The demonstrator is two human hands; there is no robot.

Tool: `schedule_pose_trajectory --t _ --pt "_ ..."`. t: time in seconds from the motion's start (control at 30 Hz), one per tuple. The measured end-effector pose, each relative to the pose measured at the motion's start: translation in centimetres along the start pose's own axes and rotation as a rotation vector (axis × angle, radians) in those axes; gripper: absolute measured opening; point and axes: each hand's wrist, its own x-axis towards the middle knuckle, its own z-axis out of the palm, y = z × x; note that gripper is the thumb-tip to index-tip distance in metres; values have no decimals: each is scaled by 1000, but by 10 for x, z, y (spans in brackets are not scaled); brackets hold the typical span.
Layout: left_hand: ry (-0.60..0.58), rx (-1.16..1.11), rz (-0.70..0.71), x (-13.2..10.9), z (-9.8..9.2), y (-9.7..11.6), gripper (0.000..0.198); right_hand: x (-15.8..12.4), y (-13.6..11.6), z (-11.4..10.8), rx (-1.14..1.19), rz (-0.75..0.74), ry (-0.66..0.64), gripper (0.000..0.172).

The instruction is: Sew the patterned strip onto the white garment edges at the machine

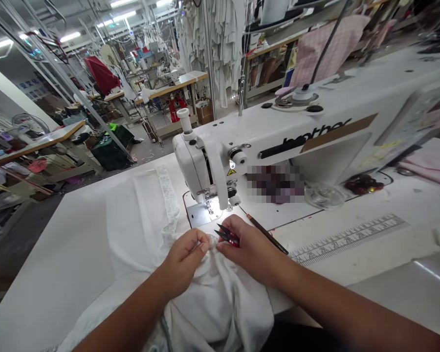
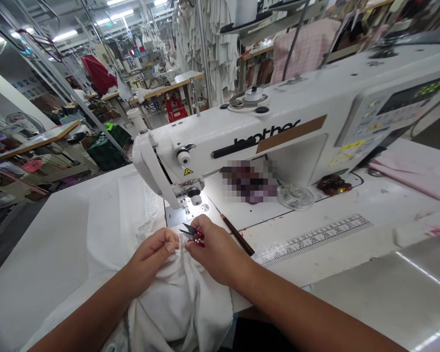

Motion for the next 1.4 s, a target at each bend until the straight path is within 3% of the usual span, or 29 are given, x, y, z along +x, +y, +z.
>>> schedule_pose_trajectory --t 0.13,0.3,0.43,0.6,0.87,1.03,1.2,1.4 --pt "-11 12 127 1 2 0 25 -1 -5 1 52 3 15 18" --pt "-65 -40 93 2 3 -4 24 -1 -7 5 50 10 -23 21" --pt "-16 127 124 -2 3 -3 21 -2 -7 5 -100 -2 13 22" --pt "10 306 205 -3 1 -4 17 -4 -5 4 -128 -6 22 21" --pt "18 86 212 3 0 -5 15 -8 -3 -5 -120 -10 14 18" --pt "53 12 206 2 2 -2 16 -17 -2 -16 -441 -253 155 22" --pt "50 5 227 1 2 -5 13 -33 -4 -19 -903 -490 112 28" --pt "56 11 242 1 2 -6 12 -36 -8 -11 -1082 -656 128 47"
